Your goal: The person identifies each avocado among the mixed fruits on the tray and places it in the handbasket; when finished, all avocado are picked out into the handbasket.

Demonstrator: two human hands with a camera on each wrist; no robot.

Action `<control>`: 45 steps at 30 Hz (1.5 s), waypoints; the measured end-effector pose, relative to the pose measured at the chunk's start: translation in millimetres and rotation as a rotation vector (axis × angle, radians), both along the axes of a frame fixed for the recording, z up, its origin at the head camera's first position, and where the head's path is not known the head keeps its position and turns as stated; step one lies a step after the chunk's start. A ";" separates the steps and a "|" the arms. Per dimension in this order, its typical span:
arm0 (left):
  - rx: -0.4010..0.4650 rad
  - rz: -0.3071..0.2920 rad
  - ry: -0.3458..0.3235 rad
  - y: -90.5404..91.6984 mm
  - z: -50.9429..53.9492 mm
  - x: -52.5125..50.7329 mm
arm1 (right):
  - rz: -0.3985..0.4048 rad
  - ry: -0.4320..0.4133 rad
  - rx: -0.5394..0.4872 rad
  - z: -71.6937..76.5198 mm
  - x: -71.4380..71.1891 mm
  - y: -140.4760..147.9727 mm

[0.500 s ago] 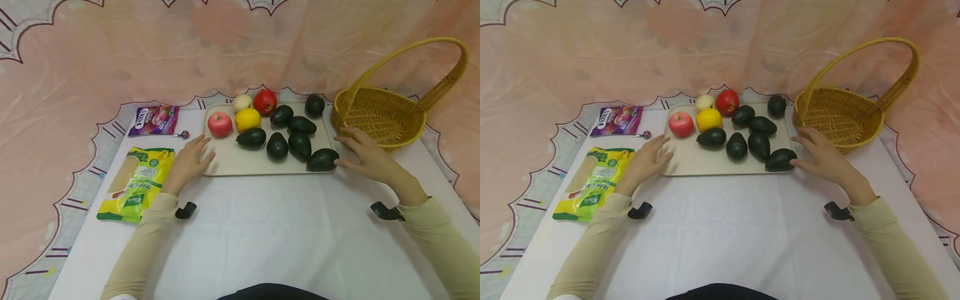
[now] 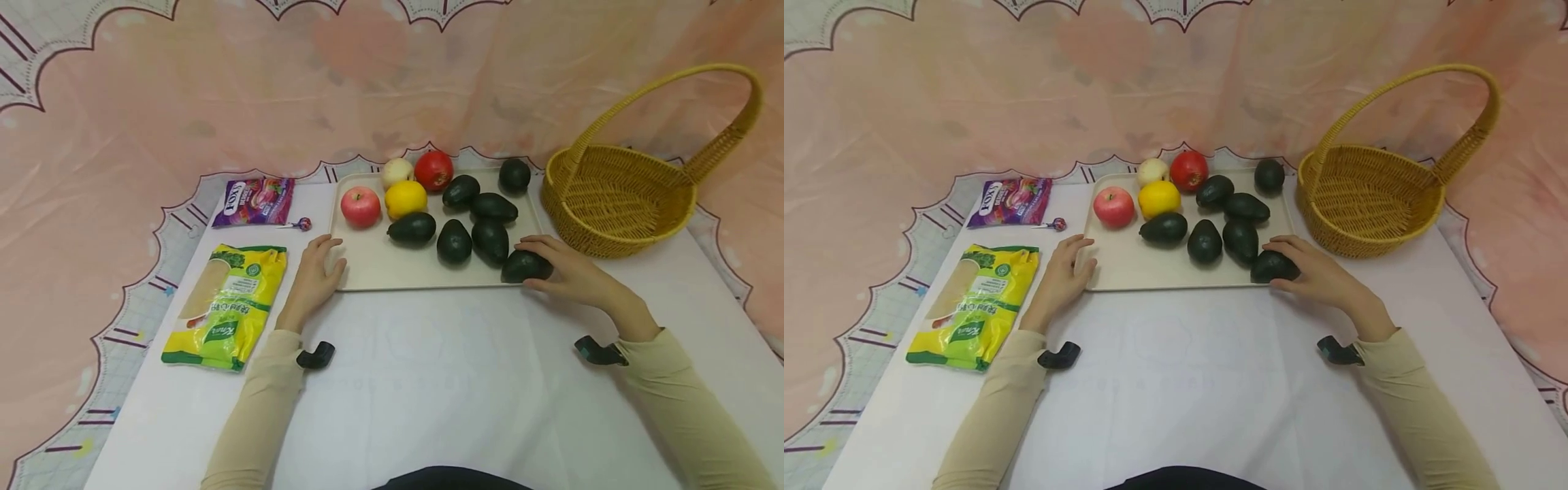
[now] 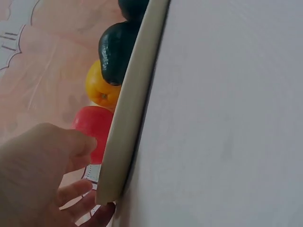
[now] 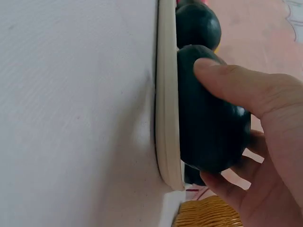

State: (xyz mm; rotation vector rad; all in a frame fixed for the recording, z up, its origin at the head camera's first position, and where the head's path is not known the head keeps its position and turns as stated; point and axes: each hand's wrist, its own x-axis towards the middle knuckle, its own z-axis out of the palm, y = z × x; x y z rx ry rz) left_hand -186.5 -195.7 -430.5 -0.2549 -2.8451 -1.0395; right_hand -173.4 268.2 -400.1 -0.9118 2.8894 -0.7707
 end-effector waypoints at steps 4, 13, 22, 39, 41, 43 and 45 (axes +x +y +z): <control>0.066 0.049 0.010 -0.5 -4.9 -1.7 | 0.013 0.024 -0.006 -0.3 -2.9 -1.1; 0.092 0.084 -0.026 -6.3 -12.0 -4.8 | -0.015 -0.032 -0.025 4.2 -3.7 -5.6; 0.045 0.076 0.013 -7.1 -15.9 -5.1 | -0.043 -0.042 -0.088 17.5 -5.7 -4.7; 0.084 0.100 0.011 -7.4 -17.4 -4.6 | -0.155 0.068 -0.192 38.3 -3.9 18.0; 0.091 0.098 0.011 -7.2 -17.4 -4.8 | -0.165 0.093 -0.210 39.7 -4.1 22.2; 0.097 0.099 0.011 -7.2 -17.4 -4.9 | -0.181 0.119 -0.221 41.3 -5.3 26.3; 0.098 0.104 0.010 -7.3 -17.3 -4.7 | -0.202 0.141 -0.229 42.5 -6.5 30.5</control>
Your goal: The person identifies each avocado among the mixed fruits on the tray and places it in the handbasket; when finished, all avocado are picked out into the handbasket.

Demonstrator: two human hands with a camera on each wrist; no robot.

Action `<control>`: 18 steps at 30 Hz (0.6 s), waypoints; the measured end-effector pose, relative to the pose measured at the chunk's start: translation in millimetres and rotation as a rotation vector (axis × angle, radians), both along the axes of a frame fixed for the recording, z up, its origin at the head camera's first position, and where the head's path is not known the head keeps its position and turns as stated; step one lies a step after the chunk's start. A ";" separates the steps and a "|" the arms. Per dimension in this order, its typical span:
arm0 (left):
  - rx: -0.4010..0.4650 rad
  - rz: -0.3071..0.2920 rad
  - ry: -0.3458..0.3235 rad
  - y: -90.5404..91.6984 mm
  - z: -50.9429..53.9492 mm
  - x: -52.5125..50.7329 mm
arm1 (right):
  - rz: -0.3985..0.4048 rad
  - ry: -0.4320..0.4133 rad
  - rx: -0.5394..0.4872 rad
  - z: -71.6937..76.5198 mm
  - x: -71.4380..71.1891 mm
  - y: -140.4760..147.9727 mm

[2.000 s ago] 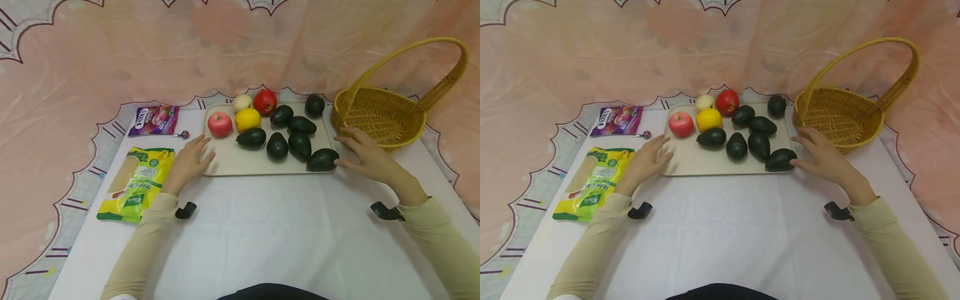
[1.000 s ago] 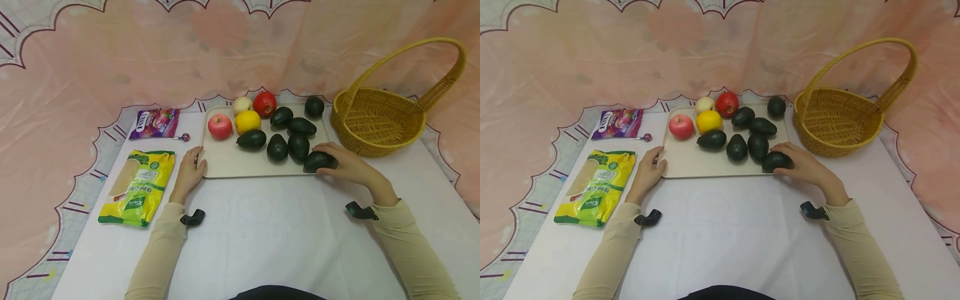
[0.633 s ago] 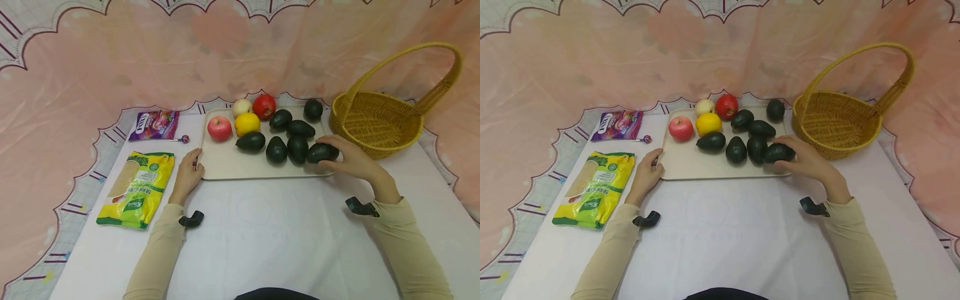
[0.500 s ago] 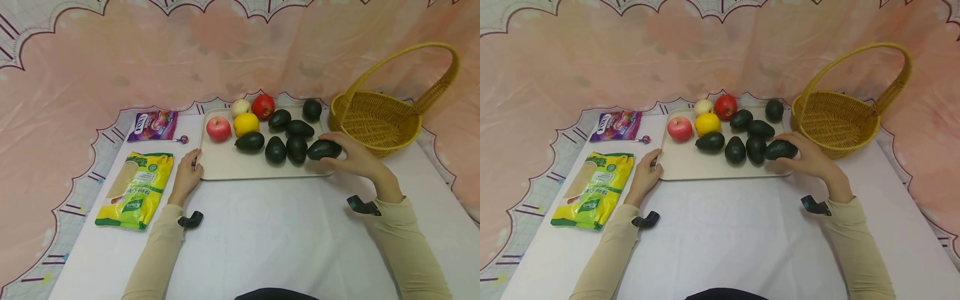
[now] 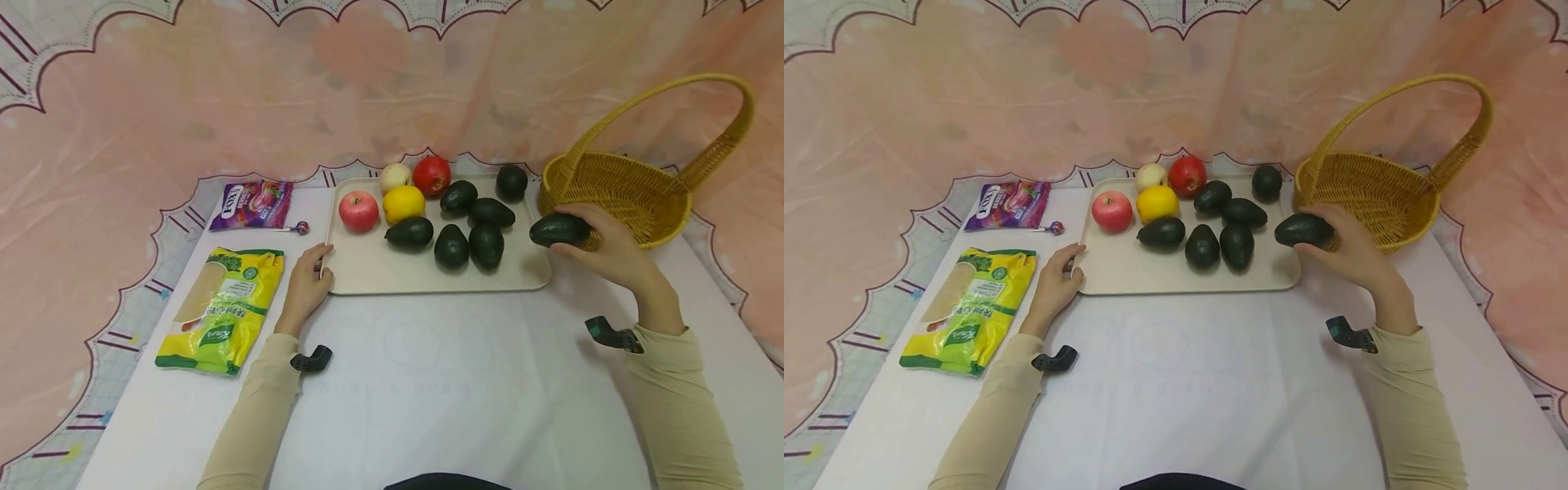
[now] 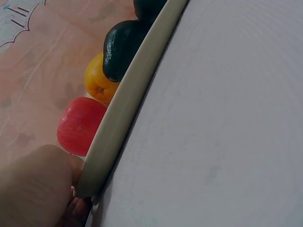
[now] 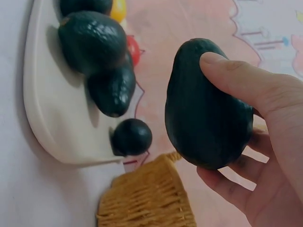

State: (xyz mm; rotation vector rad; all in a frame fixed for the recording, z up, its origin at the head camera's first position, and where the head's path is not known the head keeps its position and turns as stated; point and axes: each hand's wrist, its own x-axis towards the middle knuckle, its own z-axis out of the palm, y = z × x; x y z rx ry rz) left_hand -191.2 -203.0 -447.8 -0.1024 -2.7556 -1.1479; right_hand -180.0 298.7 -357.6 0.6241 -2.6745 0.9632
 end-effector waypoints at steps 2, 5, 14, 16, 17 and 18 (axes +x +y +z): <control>-0.004 0.001 -0.004 -0.2 -0.4 0.5 | -0.021 0.015 -0.012 -0.7 0.4 4.0; -0.005 0.005 -0.014 -0.4 -0.7 0.9 | -0.049 0.026 -0.040 -1.0 0.2 9.4; 0.000 0.006 -0.002 0.7 -0.1 0.3 | -0.252 -0.070 -0.124 2.6 0.8 24.0; -0.001 0.007 -0.002 1.0 0.8 0.6 | -0.299 -0.104 -0.132 2.9 0.8 27.4; -0.002 0.008 -0.003 1.1 1.1 0.7 | -0.324 -0.124 -0.135 2.9 0.8 29.1; -0.004 0.011 -0.006 1.2 1.2 0.8 | -0.346 -0.145 -0.140 3.1 0.9 30.9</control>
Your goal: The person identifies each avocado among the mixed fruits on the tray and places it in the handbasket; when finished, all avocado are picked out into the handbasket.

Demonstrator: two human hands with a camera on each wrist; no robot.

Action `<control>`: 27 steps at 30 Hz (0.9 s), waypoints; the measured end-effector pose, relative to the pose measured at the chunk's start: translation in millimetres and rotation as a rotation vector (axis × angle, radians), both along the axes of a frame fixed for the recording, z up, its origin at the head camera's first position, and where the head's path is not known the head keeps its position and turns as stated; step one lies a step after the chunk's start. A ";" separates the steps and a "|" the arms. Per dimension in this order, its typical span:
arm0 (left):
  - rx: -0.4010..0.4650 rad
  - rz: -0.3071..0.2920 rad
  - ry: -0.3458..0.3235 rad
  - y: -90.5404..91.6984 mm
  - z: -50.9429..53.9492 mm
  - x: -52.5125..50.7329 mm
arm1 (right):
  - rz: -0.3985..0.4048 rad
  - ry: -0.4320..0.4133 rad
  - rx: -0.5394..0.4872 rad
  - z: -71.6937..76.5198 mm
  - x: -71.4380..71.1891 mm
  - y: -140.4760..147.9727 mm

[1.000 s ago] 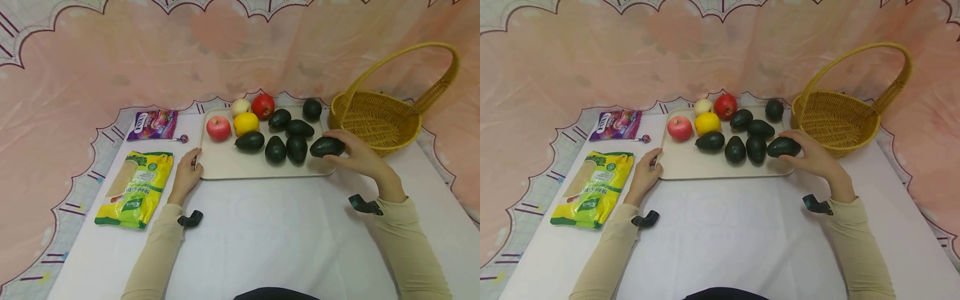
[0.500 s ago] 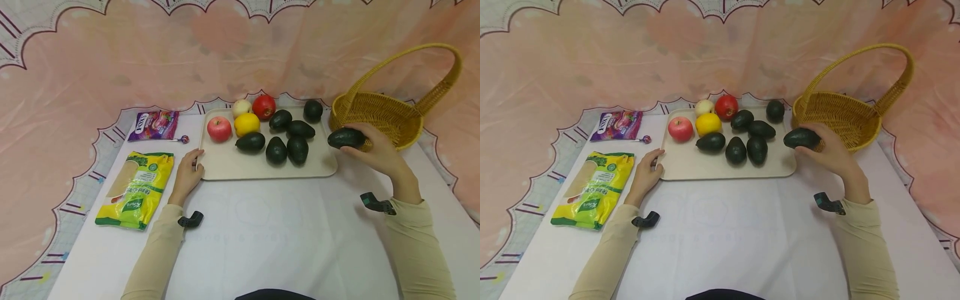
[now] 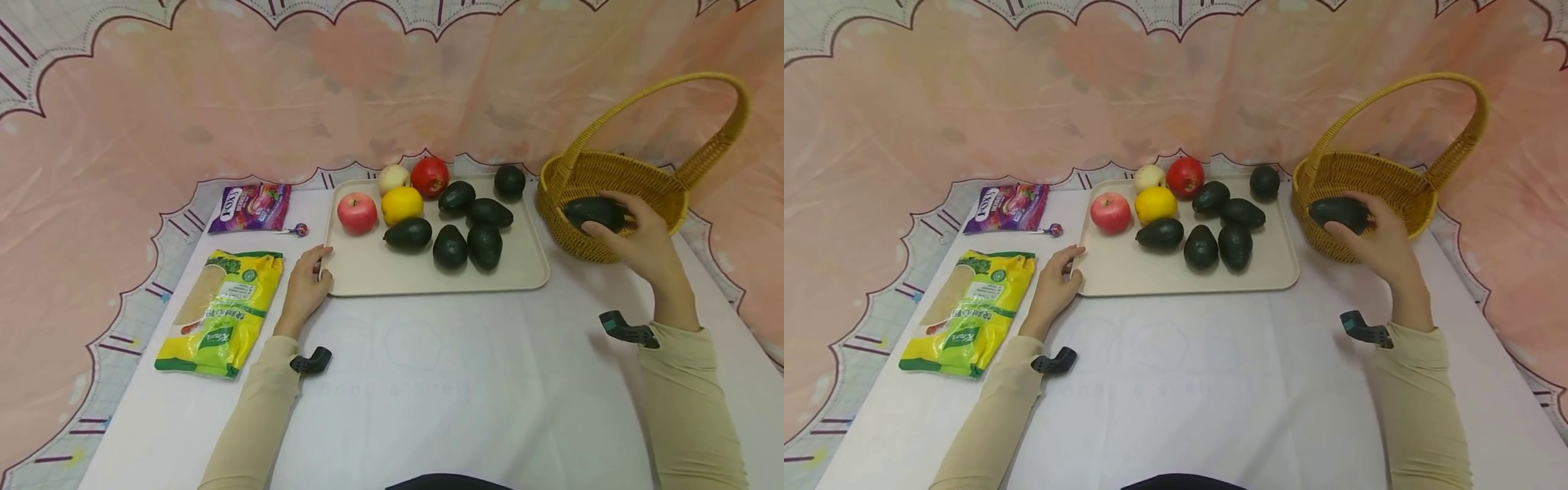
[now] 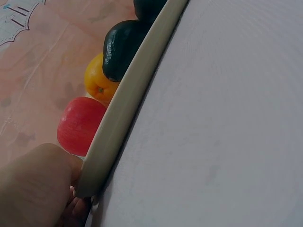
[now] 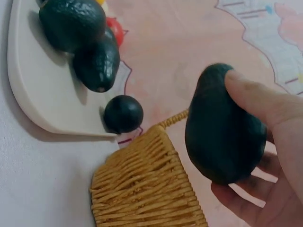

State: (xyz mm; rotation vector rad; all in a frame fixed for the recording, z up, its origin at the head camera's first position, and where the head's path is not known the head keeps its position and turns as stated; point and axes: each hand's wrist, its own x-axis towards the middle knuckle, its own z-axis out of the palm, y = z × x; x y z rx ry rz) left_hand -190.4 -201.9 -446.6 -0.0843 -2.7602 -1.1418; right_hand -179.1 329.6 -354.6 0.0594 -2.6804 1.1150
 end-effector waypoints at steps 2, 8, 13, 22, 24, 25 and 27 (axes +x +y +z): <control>-0.002 0.000 -0.002 0.1 -0.3 0.0 | -0.042 -0.040 -0.006 -0.4 -0.5 3.8; -0.004 0.001 0.008 -1.6 -1.9 -0.5 | -0.103 -0.124 -0.007 -1.1 -2.9 11.8; -0.001 -0.005 0.010 -1.0 -3.0 -0.8 | -0.119 -0.164 0.006 -6.3 -7.9 16.9; 0.003 -0.005 0.015 -0.8 -0.6 0.6 | -0.105 -0.230 0.056 -16.8 -20.0 22.8; 0.010 -0.008 0.013 -1.1 0.1 1.3 | -0.102 -0.243 0.078 -16.8 -22.5 22.9; 0.014 -0.007 0.009 -1.1 0.4 1.8 | -0.097 -0.250 0.089 -16.7 -23.7 23.0; 0.024 -0.010 0.002 -1.1 0.2 2.8 | -0.082 -0.263 0.120 -16.5 -26.1 23.1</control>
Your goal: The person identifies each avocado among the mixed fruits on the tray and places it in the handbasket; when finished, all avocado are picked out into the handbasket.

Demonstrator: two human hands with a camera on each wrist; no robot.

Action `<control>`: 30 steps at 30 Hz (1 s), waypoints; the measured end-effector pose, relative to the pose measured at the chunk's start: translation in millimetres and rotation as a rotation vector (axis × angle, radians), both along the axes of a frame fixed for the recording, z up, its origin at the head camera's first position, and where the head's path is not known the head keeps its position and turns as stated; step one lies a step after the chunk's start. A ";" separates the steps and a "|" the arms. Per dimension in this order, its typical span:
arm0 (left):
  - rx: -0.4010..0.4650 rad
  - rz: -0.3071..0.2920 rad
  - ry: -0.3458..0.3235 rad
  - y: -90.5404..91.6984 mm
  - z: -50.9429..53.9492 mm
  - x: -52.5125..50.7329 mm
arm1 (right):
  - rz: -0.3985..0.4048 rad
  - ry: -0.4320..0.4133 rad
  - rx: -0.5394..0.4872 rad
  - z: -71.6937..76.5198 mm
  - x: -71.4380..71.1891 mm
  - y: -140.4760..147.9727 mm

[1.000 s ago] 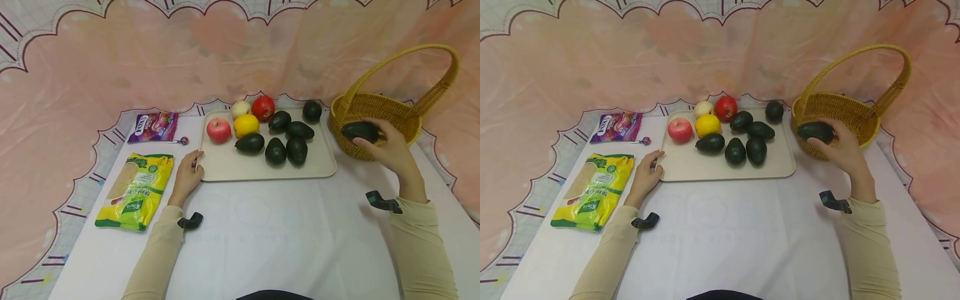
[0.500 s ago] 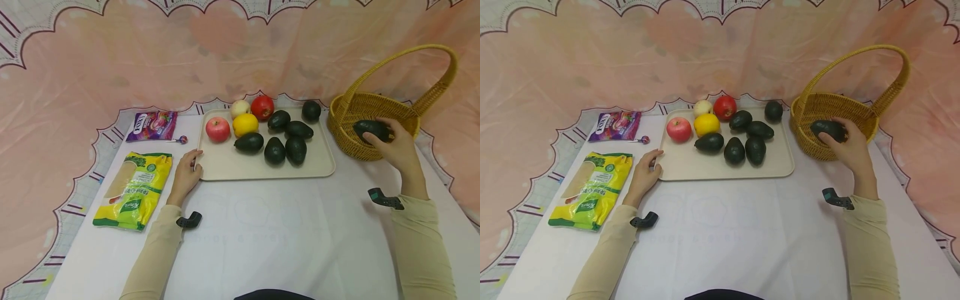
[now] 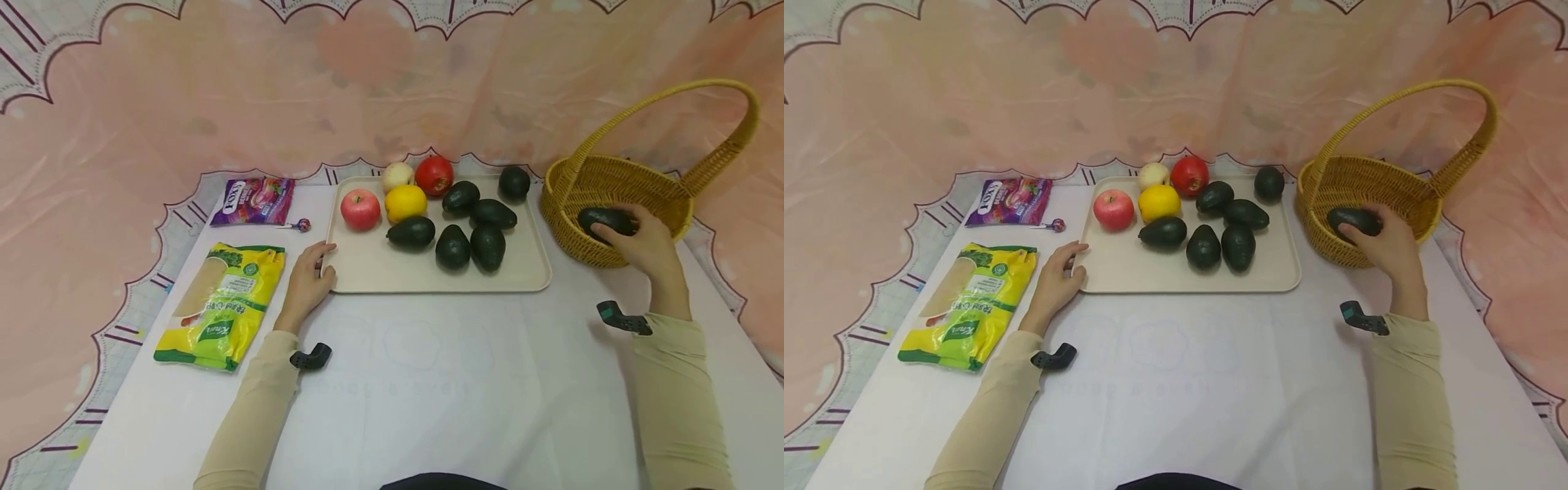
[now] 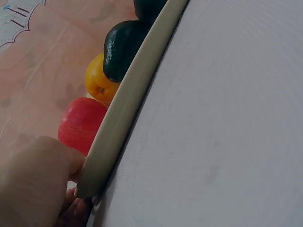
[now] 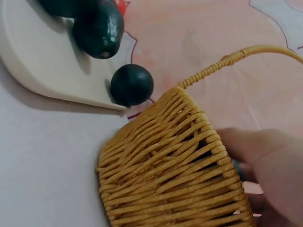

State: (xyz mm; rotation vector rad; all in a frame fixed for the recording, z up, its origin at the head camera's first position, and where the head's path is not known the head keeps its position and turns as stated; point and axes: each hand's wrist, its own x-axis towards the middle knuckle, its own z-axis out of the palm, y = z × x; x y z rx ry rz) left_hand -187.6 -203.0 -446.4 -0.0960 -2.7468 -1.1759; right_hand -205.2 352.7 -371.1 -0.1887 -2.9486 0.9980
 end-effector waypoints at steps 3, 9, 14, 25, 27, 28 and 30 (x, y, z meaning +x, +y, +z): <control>-0.002 -0.005 -0.006 0.5 -0.8 0.3 | 0.023 -0.019 0.052 -0.9 -2.3 1.1; -0.017 0.005 -0.010 0.9 -2.6 1.0 | 0.051 -0.089 0.128 1.9 -8.1 1.0; -0.020 0.010 -0.012 0.6 -1.7 -0.4 | 0.067 -0.174 0.162 6.6 -12.8 -0.8; -0.012 -0.001 -0.003 -2.4 -2.5 -1.3 | 0.085 -0.117 0.181 -2.2 -13.8 -0.8; -0.011 -0.003 -0.003 -2.2 -2.4 -1.4 | 0.074 -0.067 0.159 -5.5 -12.5 -1.2; -0.011 -0.003 -0.005 -2.0 -2.4 -1.4 | 0.065 -0.043 0.148 -6.7 -11.8 -1.3; -0.011 -0.005 -0.007 -1.3 -1.9 -1.3 | 0.049 0.004 0.120 -7.1 -10.1 -2.2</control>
